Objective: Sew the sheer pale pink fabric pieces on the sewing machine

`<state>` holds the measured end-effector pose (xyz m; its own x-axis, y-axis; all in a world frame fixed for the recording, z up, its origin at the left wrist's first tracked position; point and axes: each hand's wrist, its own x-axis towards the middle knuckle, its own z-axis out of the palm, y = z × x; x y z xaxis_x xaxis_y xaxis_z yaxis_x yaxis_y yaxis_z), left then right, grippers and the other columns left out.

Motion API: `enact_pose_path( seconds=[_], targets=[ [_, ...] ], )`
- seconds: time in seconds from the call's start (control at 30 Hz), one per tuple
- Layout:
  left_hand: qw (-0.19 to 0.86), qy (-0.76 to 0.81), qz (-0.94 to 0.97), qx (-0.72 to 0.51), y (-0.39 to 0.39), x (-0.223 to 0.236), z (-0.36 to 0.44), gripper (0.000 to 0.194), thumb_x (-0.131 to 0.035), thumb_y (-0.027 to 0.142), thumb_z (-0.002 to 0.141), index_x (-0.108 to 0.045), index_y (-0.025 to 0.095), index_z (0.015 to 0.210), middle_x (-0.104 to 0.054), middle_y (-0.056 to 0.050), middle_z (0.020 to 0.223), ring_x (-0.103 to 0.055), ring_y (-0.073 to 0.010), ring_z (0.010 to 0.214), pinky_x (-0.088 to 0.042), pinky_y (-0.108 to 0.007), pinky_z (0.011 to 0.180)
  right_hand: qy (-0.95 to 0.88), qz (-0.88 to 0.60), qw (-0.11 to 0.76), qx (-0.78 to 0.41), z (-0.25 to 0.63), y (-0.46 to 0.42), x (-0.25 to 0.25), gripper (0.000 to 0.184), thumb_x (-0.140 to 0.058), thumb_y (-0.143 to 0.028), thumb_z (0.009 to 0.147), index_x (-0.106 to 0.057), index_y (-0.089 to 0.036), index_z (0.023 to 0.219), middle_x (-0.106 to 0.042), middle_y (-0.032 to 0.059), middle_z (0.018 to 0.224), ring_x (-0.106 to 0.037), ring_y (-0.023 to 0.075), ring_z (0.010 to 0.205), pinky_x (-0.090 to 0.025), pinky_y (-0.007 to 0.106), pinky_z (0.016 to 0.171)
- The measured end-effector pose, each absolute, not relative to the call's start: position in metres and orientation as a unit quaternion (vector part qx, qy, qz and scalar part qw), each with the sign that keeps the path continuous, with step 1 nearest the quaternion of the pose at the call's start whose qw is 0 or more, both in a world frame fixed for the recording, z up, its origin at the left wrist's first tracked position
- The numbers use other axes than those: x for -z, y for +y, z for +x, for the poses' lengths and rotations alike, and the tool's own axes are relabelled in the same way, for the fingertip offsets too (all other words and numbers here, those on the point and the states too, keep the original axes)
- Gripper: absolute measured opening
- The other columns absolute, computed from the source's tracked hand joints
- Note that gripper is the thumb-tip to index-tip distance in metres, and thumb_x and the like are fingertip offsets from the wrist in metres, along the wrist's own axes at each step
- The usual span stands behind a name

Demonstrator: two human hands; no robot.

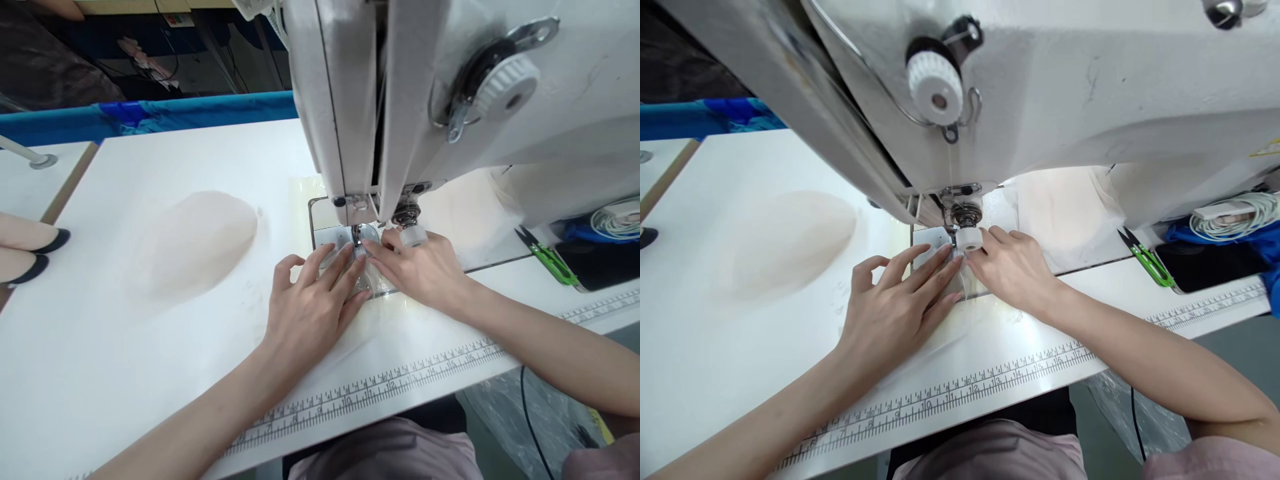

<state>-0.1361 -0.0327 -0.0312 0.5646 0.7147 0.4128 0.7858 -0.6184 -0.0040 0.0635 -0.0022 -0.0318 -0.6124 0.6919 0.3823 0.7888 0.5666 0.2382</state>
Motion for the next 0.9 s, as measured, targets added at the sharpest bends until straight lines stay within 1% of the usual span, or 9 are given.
enact_pose_path(
  seconds=[0.1,0.2,0.4,0.57,0.67,0.73,0.8,0.83,0.9],
  targets=[
    [0.093,-0.428,-0.879,0.188,-0.032,0.031,-0.136,0.035,-0.053,0.032,0.094,-0.058,0.023,0.128,-0.062,-0.009,0.128,-0.056,-0.0322,0.118,-0.037,-0.05,0.087,-0.876,-0.423,0.123,0.199,0.064,-0.002,0.032,0.024,-0.052,-0.023,0.092,-0.069,-0.022,0.11,-0.07,0.0037,0.093,-0.053,0.0142,0.069,-0.02,0.031,0.05],
    [0.091,-0.43,-0.878,0.187,-0.032,0.031,-0.136,0.036,-0.053,0.032,0.094,-0.057,0.023,0.129,-0.062,-0.009,0.129,-0.056,-0.0318,0.119,-0.037,-0.05,0.088,-0.873,-0.424,0.126,0.204,0.063,-0.003,0.03,0.025,-0.052,-0.024,0.093,-0.069,-0.021,0.112,-0.07,0.0032,0.09,-0.053,0.0143,0.068,-0.02,0.031,0.05],
    [0.091,-0.434,-0.878,0.181,-0.028,0.034,-0.137,0.038,-0.05,0.033,0.096,-0.055,0.021,0.131,-0.06,-0.008,0.131,-0.056,-0.0316,0.119,-0.037,-0.05,0.088,-0.873,-0.439,0.117,0.179,0.061,-0.001,0.028,0.027,-0.05,-0.024,0.095,-0.068,-0.021,0.114,-0.07,0.004,0.091,-0.053,0.015,0.067,-0.025,0.031,0.053],
    [0.084,-0.426,-0.881,0.189,-0.029,0.031,-0.138,0.036,-0.051,0.032,0.095,-0.055,0.019,0.129,-0.061,-0.009,0.131,-0.053,-0.0304,0.123,-0.038,-0.049,0.093,-0.876,-0.445,0.118,0.144,0.064,-0.002,0.021,0.025,-0.05,-0.021,0.094,-0.071,-0.02,0.106,-0.07,0.0042,0.089,-0.055,0.0157,0.071,-0.027,0.03,0.055],
    [0.074,-0.395,-0.891,0.211,-0.038,0.017,-0.141,0.027,-0.052,0.026,0.094,-0.059,0.017,0.119,-0.065,-0.009,0.125,-0.053,-0.0284,0.124,-0.04,-0.044,0.097,-0.888,-0.435,0.139,0.047,0.072,-0.005,0.007,0.021,-0.052,-0.023,0.093,-0.072,-0.022,0.098,-0.07,0.0019,0.091,-0.057,0.0142,0.071,-0.029,0.028,0.055],
    [0.016,-0.381,-0.903,0.198,-0.047,0.005,-0.145,0.026,-0.055,0.033,0.092,-0.059,0.016,0.112,-0.066,-0.01,0.116,-0.057,-0.0275,0.114,-0.047,-0.04,0.088,-0.907,-0.398,0.113,-0.083,0.078,-0.007,-0.005,0.015,-0.06,-0.032,0.088,-0.071,-0.024,0.094,-0.068,-0.0008,0.096,-0.057,0.0124,0.069,-0.03,0.025,0.055],
    [-0.057,-0.376,-0.913,0.145,-0.056,-0.003,-0.147,0.036,-0.058,0.042,0.087,-0.057,0.015,0.111,-0.064,-0.01,0.111,-0.059,-0.0263,0.101,-0.051,-0.036,0.073,-0.913,-0.36,0.055,-0.183,0.083,-0.007,-0.014,0.013,-0.066,-0.035,0.084,-0.069,-0.024,0.091,-0.066,-0.0022,0.1,-0.058,0.012,0.071,-0.03,0.024,0.054],
    [-0.077,-0.377,-0.916,0.114,-0.059,-0.005,-0.148,0.036,-0.06,0.041,0.085,-0.056,0.015,0.11,-0.062,-0.011,0.11,-0.058,-0.0258,0.096,-0.051,-0.035,0.069,-0.912,-0.352,0.037,-0.207,0.085,-0.007,-0.016,0.009,-0.066,-0.032,0.084,-0.068,-0.023,0.088,-0.065,-0.0024,0.101,-0.058,0.0119,0.072,-0.03,0.024,0.054],
    [-0.064,-0.386,-0.918,0.069,-0.061,-0.004,-0.147,0.023,-0.056,0.024,0.082,-0.056,0.014,0.104,-0.061,-0.011,0.105,-0.056,-0.0254,0.091,-0.051,-0.035,0.068,-0.908,-0.351,0.029,-0.226,0.086,-0.007,-0.019,0.006,-0.061,-0.023,0.087,-0.065,-0.022,0.083,-0.064,-0.0024,0.099,-0.058,0.0118,0.075,-0.03,0.024,0.055]
  ],
)
